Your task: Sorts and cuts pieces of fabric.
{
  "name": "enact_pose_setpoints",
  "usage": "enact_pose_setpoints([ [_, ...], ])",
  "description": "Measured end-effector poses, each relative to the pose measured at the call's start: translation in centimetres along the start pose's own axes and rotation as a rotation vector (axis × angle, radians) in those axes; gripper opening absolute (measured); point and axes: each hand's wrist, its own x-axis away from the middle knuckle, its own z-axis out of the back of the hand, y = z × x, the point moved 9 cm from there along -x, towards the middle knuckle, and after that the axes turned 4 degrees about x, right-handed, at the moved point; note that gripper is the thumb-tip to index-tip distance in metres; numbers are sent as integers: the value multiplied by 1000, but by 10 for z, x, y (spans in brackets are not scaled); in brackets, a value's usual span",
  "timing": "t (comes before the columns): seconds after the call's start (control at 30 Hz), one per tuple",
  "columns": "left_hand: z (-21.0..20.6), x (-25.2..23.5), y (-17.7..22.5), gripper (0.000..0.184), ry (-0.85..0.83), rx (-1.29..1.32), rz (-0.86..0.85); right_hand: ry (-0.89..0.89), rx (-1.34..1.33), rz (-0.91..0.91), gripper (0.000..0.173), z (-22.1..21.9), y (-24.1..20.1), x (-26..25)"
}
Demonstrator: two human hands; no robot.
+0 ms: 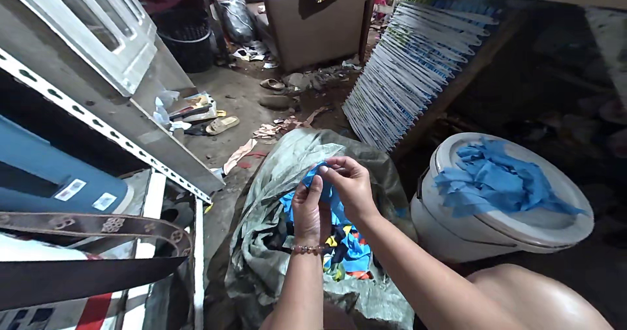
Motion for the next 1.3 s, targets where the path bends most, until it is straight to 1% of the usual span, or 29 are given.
enact_pose_setpoints([
  [0.17,1,0,3,26,36,1,-22,39,19,132,14,4,-6,4],
  [0.23,3,-1,5,26,43,-2,-39,24,3,154,13,3,-7,5],
  [0.3,4,-2,7,26,44,-34,-53,-30,-15,154,11,0,-7,4],
  [0.33,5,-2,10,26,47,-64,-65,-82,-5,136,14,-2,-7,4],
  [0.37,4,-3,13,26,36,-100,-83,-157,23,94,21,-4,-7,3],
  [0.43,3,-3,18,27,12,-174,-108,-321,63,-66,41,-8,2,2],
  [0.47,4,-2,20,27,16,-201,-108,-367,46,-149,43,-8,7,2],
  [0.5,4,-3,22,27,21,-222,-111,-371,21,-198,34,-5,11,1],
  [0.53,5,-3,22,26,19,-236,-111,-357,0,-218,20,-2,13,-1],
  [0.57,6,-4,22,26,20,-256,-107,-351,-12,-214,10,1,15,-3],
  [0.6,8,-5,22,26,21,-277,-95,-351,-10,-188,5,4,15,-5],
  [0.67,11,-6,16,28,6,-337,-2,-357,25,-123,4,5,12,-7],
  [0.7,12,-5,12,26,8,-360,65,-359,47,-100,5,5,9,-8],
  [0.77,12,-3,8,12,47,-384,156,-353,76,-80,4,3,3,-10],
  [0.83,15,-4,8,9,73,-345,184,-328,94,-70,6,11,7,-17],
  [0.87,17,-6,9,8,85,-323,185,-285,110,-97,11,23,20,-24],
  [0.9,21,-7,9,7,119,-300,186,-209,145,-161,18,43,43,-31],
  [0.93,26,-7,9,8,170,-270,195,-100,186,-251,23,72,78,-33],
  [0.97,32,-8,8,13,229,-224,211,38,215,-380,24,107,120,-27],
  [1.0,39,-9,4,19,287,-163,236,199,241,-536,22,141,165,-9],
  [1.03,44,-10,0,21,346,-96,258,340,268,-715,18,169,206,19],
  [1.07,49,-10,-6,20,402,-34,282,430,275,-882,20,187,242,52],
  [1.1,54,-9,-12,18,453,26,302,478,266,-1005,27,197,268,87],
  [1.13,57,-7,-18,16,479,65,323,495,265,-1079,36,201,285,117],
  [1.17,57,-6,-23,15,491,80,345,459,315,-1126,44,202,298,138],
  [1.2,56,-4,-26,14,488,84,367,389,376,-1164,47,201,309,150],
  [1.27,52,-1,-30,15,475,75,414,239,488,-1213,50,200,328,154],
  [1.3,51,0,-31,15,474,77,427,196,512,-1194,51,201,336,149],
])
